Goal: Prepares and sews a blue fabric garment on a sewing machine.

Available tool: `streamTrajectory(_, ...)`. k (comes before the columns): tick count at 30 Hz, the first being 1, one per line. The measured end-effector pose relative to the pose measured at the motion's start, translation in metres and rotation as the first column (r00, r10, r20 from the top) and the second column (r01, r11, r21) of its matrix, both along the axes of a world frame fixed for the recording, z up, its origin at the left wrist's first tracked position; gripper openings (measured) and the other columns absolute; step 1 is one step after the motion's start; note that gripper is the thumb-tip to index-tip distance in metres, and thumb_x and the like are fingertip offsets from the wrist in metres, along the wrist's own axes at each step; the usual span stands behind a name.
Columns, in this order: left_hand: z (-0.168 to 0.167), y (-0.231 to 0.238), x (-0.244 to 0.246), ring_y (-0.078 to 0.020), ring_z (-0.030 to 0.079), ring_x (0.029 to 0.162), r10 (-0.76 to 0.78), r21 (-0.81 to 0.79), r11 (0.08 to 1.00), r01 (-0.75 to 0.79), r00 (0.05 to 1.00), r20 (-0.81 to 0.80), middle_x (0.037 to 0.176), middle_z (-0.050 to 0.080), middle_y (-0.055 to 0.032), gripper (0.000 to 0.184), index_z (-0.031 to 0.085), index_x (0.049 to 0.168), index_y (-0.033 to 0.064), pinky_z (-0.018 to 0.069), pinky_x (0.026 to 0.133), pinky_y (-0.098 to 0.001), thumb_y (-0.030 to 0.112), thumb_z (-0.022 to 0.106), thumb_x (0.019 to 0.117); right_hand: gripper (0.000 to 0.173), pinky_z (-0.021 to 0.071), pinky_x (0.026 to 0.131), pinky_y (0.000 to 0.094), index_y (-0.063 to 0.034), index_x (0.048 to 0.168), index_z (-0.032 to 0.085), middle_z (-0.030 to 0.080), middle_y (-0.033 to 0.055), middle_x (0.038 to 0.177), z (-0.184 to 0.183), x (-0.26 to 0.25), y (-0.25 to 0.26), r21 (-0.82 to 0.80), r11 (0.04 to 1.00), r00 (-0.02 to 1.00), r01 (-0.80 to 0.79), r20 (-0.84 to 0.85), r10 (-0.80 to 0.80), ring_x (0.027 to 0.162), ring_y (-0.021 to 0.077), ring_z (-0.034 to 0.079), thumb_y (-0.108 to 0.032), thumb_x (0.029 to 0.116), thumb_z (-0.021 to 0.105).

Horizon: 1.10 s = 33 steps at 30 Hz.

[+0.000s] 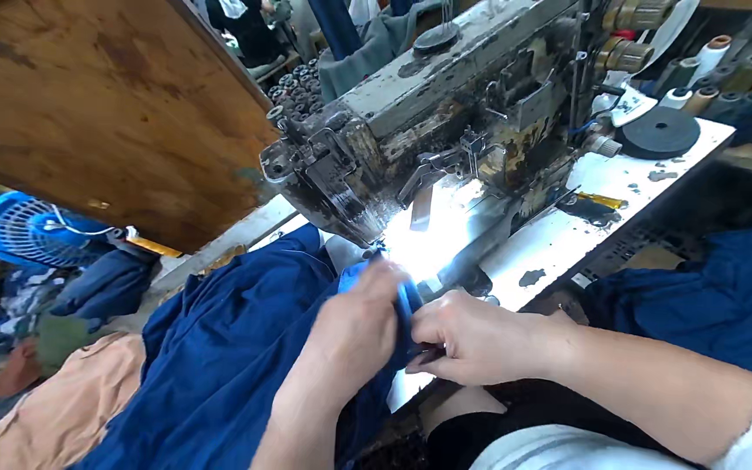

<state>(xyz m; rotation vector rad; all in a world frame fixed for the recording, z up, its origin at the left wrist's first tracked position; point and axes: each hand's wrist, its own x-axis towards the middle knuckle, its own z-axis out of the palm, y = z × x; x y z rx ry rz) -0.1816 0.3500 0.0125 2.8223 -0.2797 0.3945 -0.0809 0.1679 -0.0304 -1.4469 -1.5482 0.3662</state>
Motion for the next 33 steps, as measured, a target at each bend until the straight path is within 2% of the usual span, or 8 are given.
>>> streamTrajectory(3,0.011,0.006,0.01,-0.0245,0.067,0.066,-0.125,0.335,0.923,0.188,0.972,-0.2,0.08,0.065,-0.0049,0.012,0.066,0.08,0.0118,0.0515,0.049,-0.0465,0.015,0.057,0.0876,0.025,0.051,0.068,0.0255,0.0005,0.085,0.07,0.068,0.005,0.075,-0.027,0.009,-0.009,-0.169,0.985,0.981,-0.042,-0.195,0.008,0.069,0.0067,0.063,-0.022,0.0971,0.069)
streamTrajectory(6,0.023,0.037,0.029,-0.0321,0.068,0.07,0.048,0.434,0.897,0.08,0.96,-0.275,0.08,0.067,-0.0106,0.013,0.069,0.082,0.0083,0.0511,0.053,-0.0558,0.016,0.06,0.0867,0.023,0.0524,0.064,0.0208,-0.0005,0.093,0.072,0.072,0.0023,0.079,-0.057,0.016,-0.002,-0.293,0.956,0.913,0.005,-0.389,-0.124,0.066,0.0016,0.064,-0.022,0.0991,0.068)
streamTrajectory(11,0.028,0.064,0.05,-0.033,0.068,0.066,0.119,0.551,0.833,-0.046,0.988,-0.098,0.07,0.065,-0.0105,0.011,0.07,0.081,0.0094,0.0487,0.05,-0.0535,0.016,0.062,0.0823,0.022,0.0529,0.06,0.0172,0.0001,0.092,0.072,0.073,0.0042,0.083,-0.052,0.028,0.019,-0.188,0.98,0.932,0.061,-0.342,-0.124,0.066,0.0004,0.064,-0.02,0.0993,0.067)
streamTrajectory(16,0.053,0.049,0.037,-0.019,0.064,0.064,0.058,0.452,0.89,0.052,0.972,-0.226,0.069,0.062,0.0007,0.022,0.065,0.075,0.0181,0.0478,0.052,-0.0448,0.03,0.049,0.0854,0.022,0.0528,0.065,0.0191,-0.0007,0.093,0.074,0.071,0.0051,0.082,-0.054,0.029,0.02,-0.118,0.99,0.965,0.08,-0.241,-0.107,0.068,0.0026,0.063,-0.021,0.0977,0.068)
streamTrajectory(19,0.053,0.049,0.025,-0.0081,0.064,0.069,-0.023,0.293,0.947,0.128,0.941,-0.337,0.084,0.068,0.0076,0.028,0.073,0.098,0.0261,0.0534,0.059,-0.0372,0.035,0.047,0.0925,0.019,0.054,0.064,0.0194,-0.0006,0.092,0.074,0.073,0.0055,0.082,-0.061,0.027,0.018,-0.067,0.995,0.965,0.074,-0.246,-0.088,0.068,0.0028,0.065,-0.018,0.0968,0.068)
streamTrajectory(23,0.042,0.055,0.027,-0.0107,0.064,0.069,-0.032,0.355,0.923,0.146,0.951,-0.308,0.082,0.064,0.0055,0.032,0.073,0.09,0.0235,0.0539,0.058,-0.0383,0.043,0.049,0.1003,0.019,0.0544,0.066,0.0219,-0.0016,0.09,0.074,0.072,0.0059,0.081,-0.059,0.027,0.017,-0.057,0.994,0.98,0.088,-0.175,-0.097,0.07,0.005,0.066,-0.018,0.0965,0.067)
streamTrajectory(28,0.048,0.033,0.024,-0.0096,0.065,0.073,-0.07,0.172,0.971,0.164,0.889,-0.453,0.084,0.068,0.0049,0.03,0.071,0.096,0.0198,0.0556,0.067,-0.0371,0.044,0.054,0.101,0.019,0.0538,0.07,0.0223,-0.0013,0.09,0.075,0.072,0.007,0.083,-0.058,0.024,0.01,-0.058,0.994,0.982,0.09,-0.159,-0.099,0.075,0.006,0.066,-0.017,0.0954,0.068)
streamTrajectory(33,0.043,0.043,0.026,-0.0145,0.068,0.074,0.012,0.327,0.937,0.123,0.924,-0.383,0.086,0.07,0.0032,0.026,0.074,0.095,0.0206,0.0564,0.066,-0.0432,0.041,0.059,0.0981,0.02,0.0524,0.07,0.0236,-0.0015,0.087,0.074,0.071,0.0074,0.082,-0.065,0.022,0.009,-0.048,0.993,0.988,0.104,-0.108,-0.109,0.076,0.0075,0.066,-0.018,0.0951,0.068)
